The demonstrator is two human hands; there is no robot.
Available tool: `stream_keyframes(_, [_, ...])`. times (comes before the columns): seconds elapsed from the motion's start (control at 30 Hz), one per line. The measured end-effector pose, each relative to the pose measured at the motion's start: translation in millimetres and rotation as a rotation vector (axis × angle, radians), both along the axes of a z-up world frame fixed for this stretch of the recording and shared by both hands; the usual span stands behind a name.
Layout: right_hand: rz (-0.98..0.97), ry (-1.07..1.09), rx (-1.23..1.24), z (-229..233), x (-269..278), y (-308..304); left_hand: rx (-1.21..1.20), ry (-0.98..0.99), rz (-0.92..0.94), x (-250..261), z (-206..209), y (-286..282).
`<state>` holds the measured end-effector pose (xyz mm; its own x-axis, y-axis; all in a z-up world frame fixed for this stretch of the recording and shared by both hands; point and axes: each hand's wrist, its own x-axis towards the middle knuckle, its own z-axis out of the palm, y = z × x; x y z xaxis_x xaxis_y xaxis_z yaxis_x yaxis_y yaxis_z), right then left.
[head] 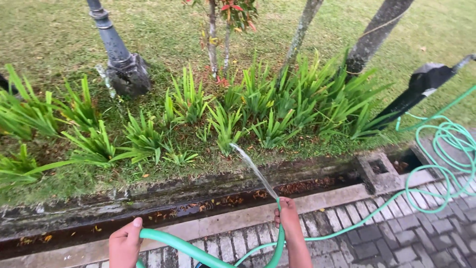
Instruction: The person waters a row of plants along a brick walkway using a green hose held in both hands. They move the stream of water back and forth across the foliage and soil while walking along the path.
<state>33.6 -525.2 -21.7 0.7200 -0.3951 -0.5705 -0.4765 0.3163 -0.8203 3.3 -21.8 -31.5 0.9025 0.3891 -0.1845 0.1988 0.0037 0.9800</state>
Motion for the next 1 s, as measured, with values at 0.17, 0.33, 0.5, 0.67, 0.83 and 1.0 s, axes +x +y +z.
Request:
stream_keyframes(0.17, [0.003, 0.007, -0.020, -3.8, -6.4, -3.0, -0.040, -0.011, -0.053, 8.3, -0.1, -4.4])
stream_keyframes(0.33, [-0.125, -0.030, 0.010, -3.2, -14.0, -16.2, 0.012, -0.006, -0.083, 17.9, 2.3, -6.7])
stream_keyframes(0.5, [-0.234, -0.078, -0.073, 14.2, -24.4, -26.5, -0.004, -0.010, -0.129, 26.5, -19.1, -1.8])
stream_keyframes(0.67, [-0.338, -0.093, -0.103, 45.8, -30.3, -29.4, -0.016, -0.006, -0.168, 37.6, -35.9, -1.0])
stream_keyframes(0.83, [-0.337, -0.124, -0.167, 64.1, -37.7, -40.0, 0.101, 0.014, -0.117, 43.2, -52.4, -2.8])
stream_keyframes(1.0, [-0.298, -0.102, -0.103, 78.3, -39.8, -55.0, 0.134, 0.014, -0.064, 44.0, -64.0, -17.3])
